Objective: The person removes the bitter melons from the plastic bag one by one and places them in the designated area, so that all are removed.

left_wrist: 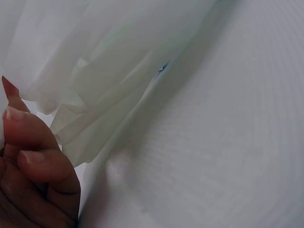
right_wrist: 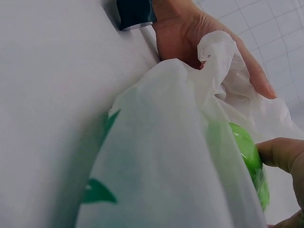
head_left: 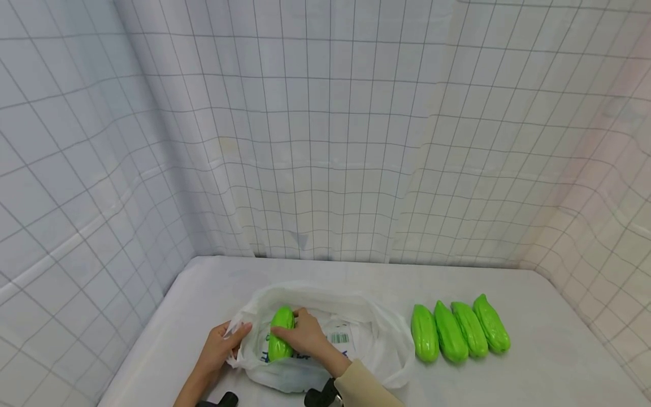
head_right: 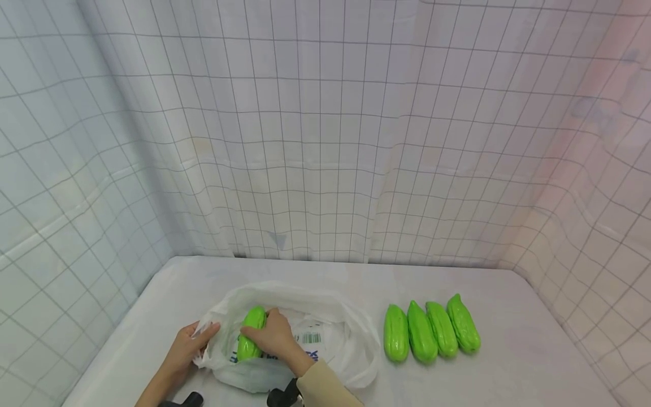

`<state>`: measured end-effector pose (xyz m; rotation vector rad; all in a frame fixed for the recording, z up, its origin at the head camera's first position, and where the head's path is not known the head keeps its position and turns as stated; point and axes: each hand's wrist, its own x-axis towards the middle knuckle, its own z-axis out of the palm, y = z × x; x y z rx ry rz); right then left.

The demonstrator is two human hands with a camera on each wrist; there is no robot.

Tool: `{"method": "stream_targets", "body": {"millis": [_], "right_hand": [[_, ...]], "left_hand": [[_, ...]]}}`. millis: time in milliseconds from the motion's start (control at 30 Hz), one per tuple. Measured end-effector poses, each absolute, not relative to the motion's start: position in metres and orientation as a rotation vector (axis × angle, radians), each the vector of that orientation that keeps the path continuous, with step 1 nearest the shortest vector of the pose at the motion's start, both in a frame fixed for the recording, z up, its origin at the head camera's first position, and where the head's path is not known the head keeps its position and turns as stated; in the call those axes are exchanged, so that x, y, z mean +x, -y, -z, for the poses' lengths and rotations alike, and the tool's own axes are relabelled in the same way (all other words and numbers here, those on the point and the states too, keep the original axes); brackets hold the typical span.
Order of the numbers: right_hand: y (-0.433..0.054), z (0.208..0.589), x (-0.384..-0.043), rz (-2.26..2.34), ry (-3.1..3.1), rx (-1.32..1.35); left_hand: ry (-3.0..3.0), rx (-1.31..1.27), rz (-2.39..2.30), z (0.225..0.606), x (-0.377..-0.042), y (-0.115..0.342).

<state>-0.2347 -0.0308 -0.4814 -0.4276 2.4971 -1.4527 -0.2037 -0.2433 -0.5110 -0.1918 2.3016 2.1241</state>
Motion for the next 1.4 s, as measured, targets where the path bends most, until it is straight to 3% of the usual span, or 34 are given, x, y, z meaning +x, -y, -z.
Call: {"method": "stream_targets", "body": {"millis": [1400], "right_hand": [[0.015,0.454,-0.218,1.636,-2.488,-0.403]], "left_hand": [[-2.304,-0.218,-2.143,0.511,-0.203,0.242]]}}
